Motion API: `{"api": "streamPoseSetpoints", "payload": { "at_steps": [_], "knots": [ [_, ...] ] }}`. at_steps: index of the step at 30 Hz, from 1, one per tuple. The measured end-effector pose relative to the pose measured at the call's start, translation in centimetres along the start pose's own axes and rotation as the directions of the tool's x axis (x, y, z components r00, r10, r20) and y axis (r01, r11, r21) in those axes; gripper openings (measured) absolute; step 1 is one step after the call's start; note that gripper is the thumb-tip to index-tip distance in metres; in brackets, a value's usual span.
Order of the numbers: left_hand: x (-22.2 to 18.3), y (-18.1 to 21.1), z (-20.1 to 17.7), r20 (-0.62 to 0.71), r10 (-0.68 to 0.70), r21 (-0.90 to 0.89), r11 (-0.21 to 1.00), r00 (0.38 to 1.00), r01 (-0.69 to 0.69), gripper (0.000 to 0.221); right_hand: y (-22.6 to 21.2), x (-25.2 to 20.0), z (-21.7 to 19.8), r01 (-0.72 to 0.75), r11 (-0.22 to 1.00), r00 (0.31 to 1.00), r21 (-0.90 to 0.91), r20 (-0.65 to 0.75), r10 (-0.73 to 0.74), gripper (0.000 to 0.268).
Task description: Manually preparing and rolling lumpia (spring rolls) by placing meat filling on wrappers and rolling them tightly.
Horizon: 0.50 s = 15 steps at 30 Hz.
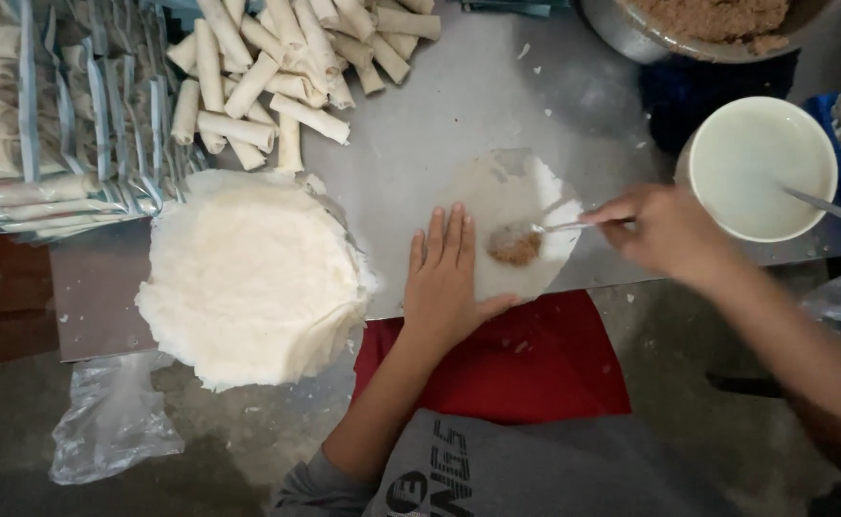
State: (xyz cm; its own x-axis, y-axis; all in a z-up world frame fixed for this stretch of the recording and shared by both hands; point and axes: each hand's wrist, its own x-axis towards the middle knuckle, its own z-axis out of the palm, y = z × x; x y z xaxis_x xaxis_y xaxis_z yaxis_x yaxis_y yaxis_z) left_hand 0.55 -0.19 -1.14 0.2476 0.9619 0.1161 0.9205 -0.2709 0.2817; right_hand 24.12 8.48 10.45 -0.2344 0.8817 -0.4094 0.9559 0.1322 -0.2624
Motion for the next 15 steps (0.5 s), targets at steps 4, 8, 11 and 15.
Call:
{"api": "streamPoseSetpoints", "payload": {
  "at_steps": [4,8,11,15],
  "knots": [
    [-0.1,-0.1,0.0,0.022,-0.017,-0.019,1.000,1.000,0.017,0.120,3.2,0.3,2.2,0.389,0.893,0.795,-0.225,-0.408,-0.449,0.029],
    [-0.9,-0.4,1.0,-0.071,0.214,0.061,0.976,0.974,-0.210,0.123,9.4,-0.3,-1.5,0.271,0.891,0.737,-0.365,-0.517,-0.436,0.024],
    [-0.3,0.2,0.3,-0.227,0.383,-0.127,0.900,0.895,-0.417,0.057,11.8,1.3,-5.2,0.130,0.821,0.588,-0.556,-0.624,-0.515,0.038],
    [4.7,0.9,-0.2,-0.410,0.238,-0.338,0.857,0.881,-0.389,0.012,14.8,6.7,-5.7,-0.517,0.465,0.756,-0.719,-0.638,-0.147,0.009]
  ]
}}
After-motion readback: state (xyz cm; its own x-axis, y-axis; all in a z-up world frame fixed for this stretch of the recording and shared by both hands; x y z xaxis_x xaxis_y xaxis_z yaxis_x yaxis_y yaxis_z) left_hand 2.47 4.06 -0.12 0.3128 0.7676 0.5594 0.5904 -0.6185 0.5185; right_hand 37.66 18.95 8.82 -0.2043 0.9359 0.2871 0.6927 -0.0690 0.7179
